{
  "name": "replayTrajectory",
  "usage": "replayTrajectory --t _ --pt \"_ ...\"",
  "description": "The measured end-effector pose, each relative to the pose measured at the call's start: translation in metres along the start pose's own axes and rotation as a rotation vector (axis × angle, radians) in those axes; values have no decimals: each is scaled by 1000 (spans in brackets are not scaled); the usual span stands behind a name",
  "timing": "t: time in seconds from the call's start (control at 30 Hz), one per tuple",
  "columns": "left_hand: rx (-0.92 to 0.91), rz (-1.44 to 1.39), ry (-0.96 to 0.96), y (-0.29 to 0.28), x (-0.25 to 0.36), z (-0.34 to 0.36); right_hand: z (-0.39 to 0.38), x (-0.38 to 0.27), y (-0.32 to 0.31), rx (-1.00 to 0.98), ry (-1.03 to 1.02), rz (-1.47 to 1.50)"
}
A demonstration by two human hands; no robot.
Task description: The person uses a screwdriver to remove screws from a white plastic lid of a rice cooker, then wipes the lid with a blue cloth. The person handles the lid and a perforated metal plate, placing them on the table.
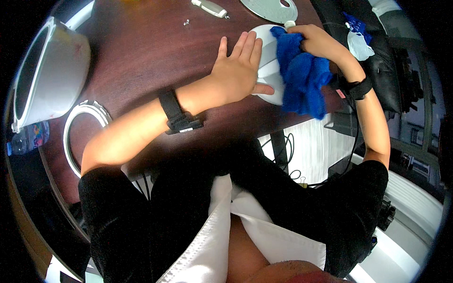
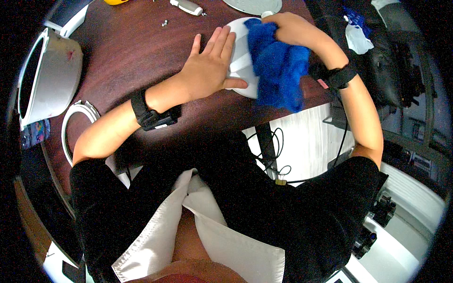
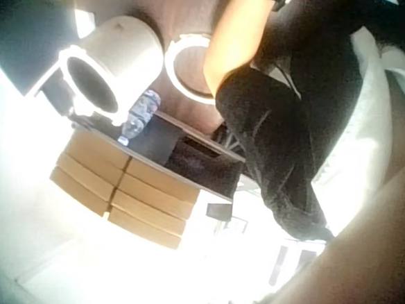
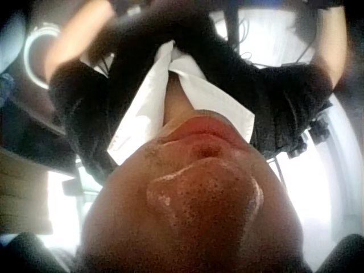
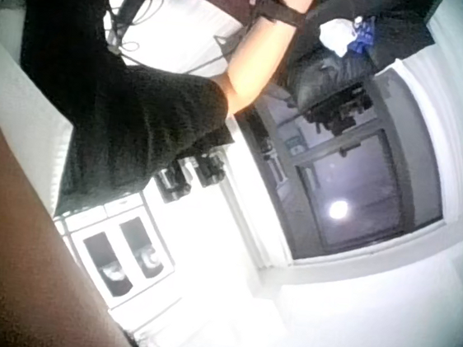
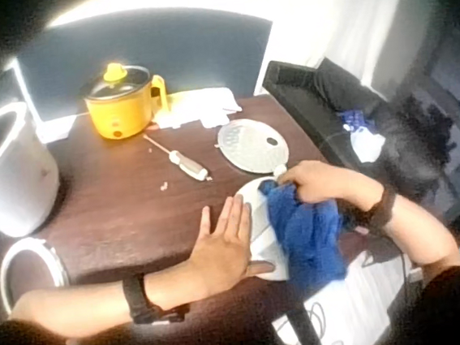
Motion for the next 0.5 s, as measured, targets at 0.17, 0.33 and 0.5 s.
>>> replayTrajectory --t 0.17,0.33,0.5 --pt "2 12 -16 3 -1 -5 -7 9 -3 -44 73 123" --pt "-26 -21 -7 2 2 4 -70 80 -54 311 185 432" --pt "-91 -11 -38 -4 3 6 -160 146 -85 730 318 511"
Point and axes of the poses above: each hand's wrist, its own z-axis towards the middle knuckle, its own y-axis out of the palm, x = y × z, the point moved 7 cm from there along z, towards the middle knuckle, and after that the axes turned 15 degrees about y, right-handed, at the moved point
